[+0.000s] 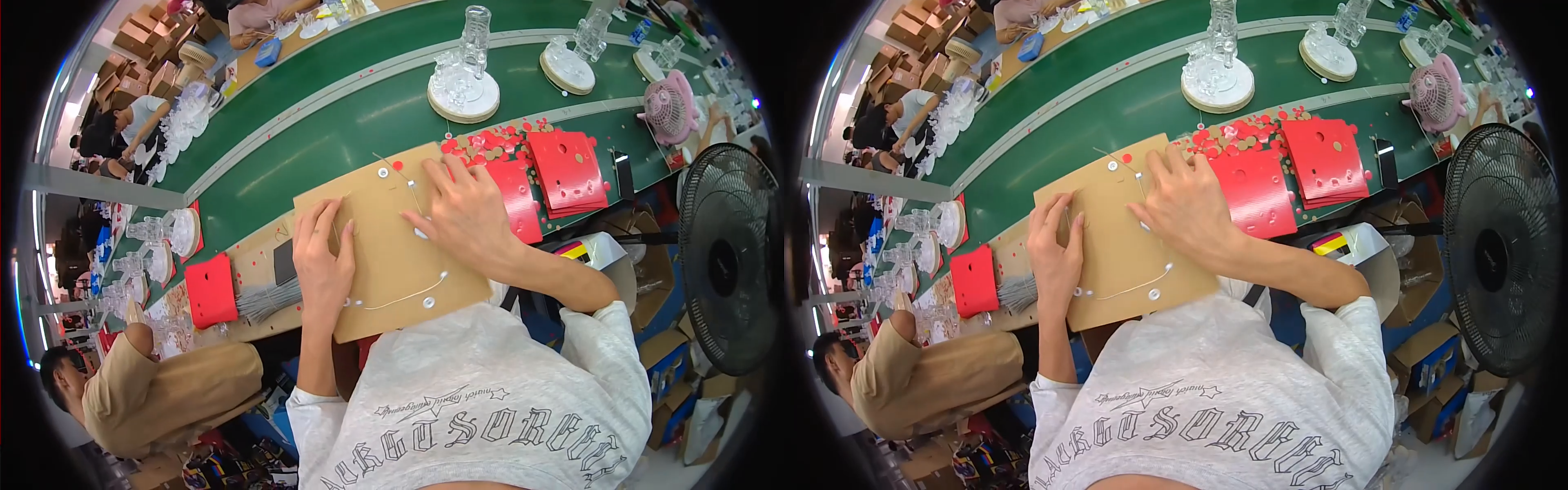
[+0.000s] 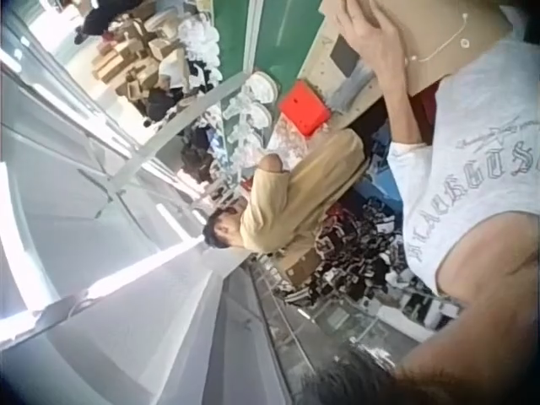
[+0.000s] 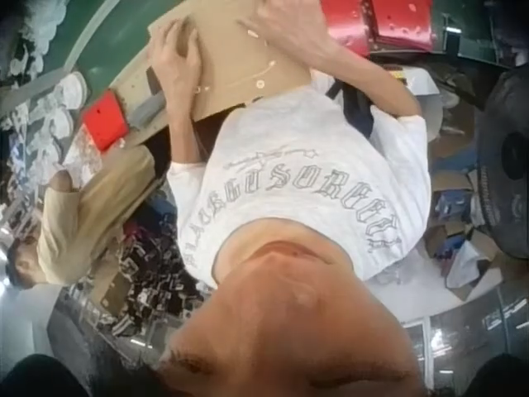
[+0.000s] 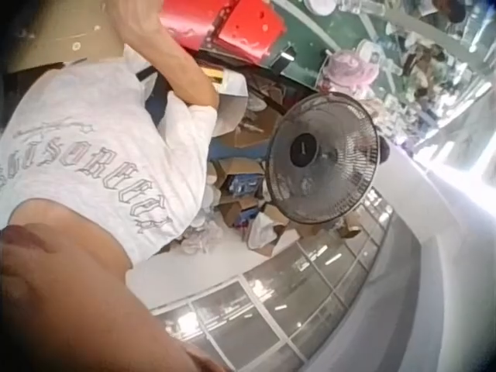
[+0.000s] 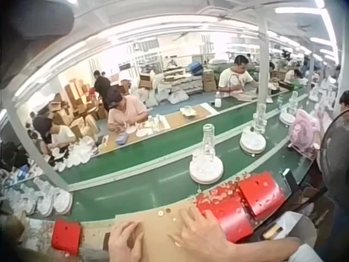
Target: Attaching cardboard protective covers to the base of LED light fixtures using plastic fasteners.
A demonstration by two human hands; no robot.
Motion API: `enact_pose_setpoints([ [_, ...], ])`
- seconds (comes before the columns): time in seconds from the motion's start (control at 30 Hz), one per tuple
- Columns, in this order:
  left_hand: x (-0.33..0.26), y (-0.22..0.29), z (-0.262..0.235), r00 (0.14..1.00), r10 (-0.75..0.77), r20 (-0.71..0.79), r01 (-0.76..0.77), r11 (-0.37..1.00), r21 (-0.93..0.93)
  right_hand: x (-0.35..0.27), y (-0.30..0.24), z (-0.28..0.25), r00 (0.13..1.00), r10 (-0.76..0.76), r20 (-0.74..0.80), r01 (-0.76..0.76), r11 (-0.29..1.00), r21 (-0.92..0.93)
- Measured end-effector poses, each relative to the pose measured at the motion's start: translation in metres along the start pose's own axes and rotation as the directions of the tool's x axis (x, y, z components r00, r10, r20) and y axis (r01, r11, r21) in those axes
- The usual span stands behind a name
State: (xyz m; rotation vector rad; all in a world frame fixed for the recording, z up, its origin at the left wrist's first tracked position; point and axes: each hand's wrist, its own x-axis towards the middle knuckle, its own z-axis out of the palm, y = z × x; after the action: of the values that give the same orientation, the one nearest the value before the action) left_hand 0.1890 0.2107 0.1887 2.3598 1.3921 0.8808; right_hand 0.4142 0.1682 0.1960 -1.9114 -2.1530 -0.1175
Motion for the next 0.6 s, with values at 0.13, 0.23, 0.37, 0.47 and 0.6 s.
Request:
enact_pose_setpoints([
  [0.13,0.004,-0.003,0.002,1.000,0.004,-0.001,-0.004,0.998,-0.059,0.004,0.007,0.016,0.956,-0.170,-0.237,0.230,0.940,0.252],
  [0.23,0.002,-0.007,0.003,0.997,-0.002,-0.080,-0.005,0.996,-0.089,0.008,0.008,0.028,0.933,-0.150,-0.328,0.289,0.854,0.432],
  [0.37,-0.003,-0.009,0.005,0.983,-0.164,-0.078,0.142,0.963,-0.231,0.013,0.006,0.030,0.952,-0.092,-0.292,0.246,0.799,0.548],
  [0.47,-0.005,-0.001,0.007,0.981,-0.165,-0.106,0.133,0.957,-0.256,0.009,0.002,0.034,0.943,-0.055,-0.328,0.256,0.750,0.609],
  [0.6,-0.006,0.004,0.004,0.992,-0.020,-0.126,-0.004,0.983,-0.184,0.005,0.005,0.031,0.933,-0.026,-0.359,0.264,0.725,0.636],
])
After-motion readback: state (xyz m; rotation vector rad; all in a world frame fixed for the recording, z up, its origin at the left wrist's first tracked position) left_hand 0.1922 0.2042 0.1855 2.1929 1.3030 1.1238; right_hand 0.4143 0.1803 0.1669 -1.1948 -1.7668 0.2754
